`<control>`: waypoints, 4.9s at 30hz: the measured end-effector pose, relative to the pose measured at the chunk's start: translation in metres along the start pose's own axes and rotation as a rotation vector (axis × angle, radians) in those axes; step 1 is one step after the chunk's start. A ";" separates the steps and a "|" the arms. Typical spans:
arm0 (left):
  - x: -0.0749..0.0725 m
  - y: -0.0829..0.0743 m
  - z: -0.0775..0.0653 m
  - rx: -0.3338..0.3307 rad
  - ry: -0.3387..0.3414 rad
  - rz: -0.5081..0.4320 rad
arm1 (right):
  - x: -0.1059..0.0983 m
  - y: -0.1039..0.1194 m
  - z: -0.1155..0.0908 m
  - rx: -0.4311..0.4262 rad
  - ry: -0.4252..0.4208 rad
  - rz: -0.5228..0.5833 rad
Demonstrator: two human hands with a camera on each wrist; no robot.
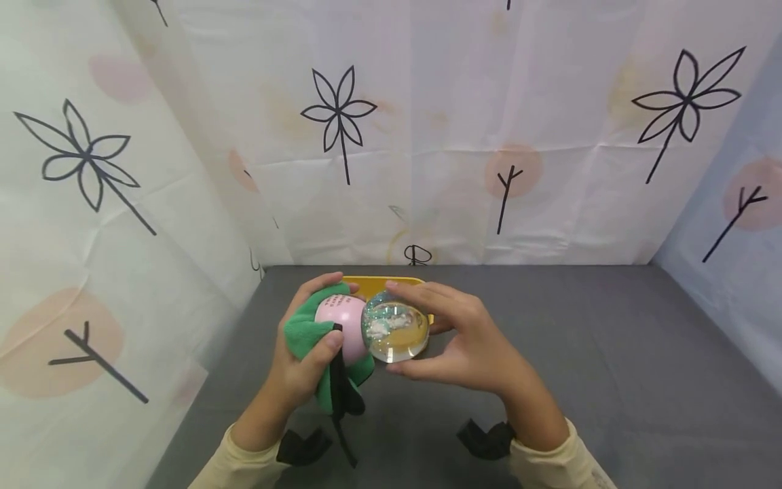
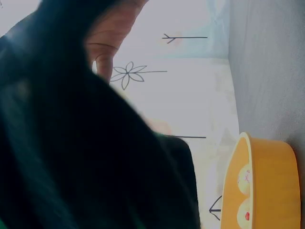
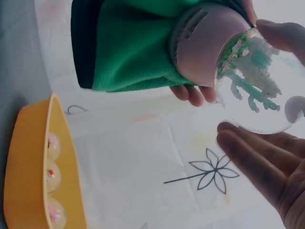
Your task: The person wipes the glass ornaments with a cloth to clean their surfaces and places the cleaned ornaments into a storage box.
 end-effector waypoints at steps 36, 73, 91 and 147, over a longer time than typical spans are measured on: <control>-0.009 -0.002 0.001 0.106 -0.093 0.137 | 0.018 -0.037 -0.013 0.532 0.122 0.168; -0.006 -0.010 0.002 0.088 -0.031 -0.008 | 0.008 0.004 -0.001 0.019 -0.086 0.058; 0.001 -0.004 0.000 0.074 -0.011 0.018 | 0.007 -0.021 -0.012 0.463 -0.124 0.202; 0.000 -0.034 0.003 0.267 -0.024 0.093 | 0.008 0.029 0.000 -0.162 -0.052 -0.119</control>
Point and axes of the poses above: each hand's wrist, its own z-axis towards the middle knuckle, its own x-axis out of the palm, y = z × x, the point moved 8 cm from there along z, towards the middle knuckle, and after that the axes turned 3 degrees about x, right-handed, at the moved point
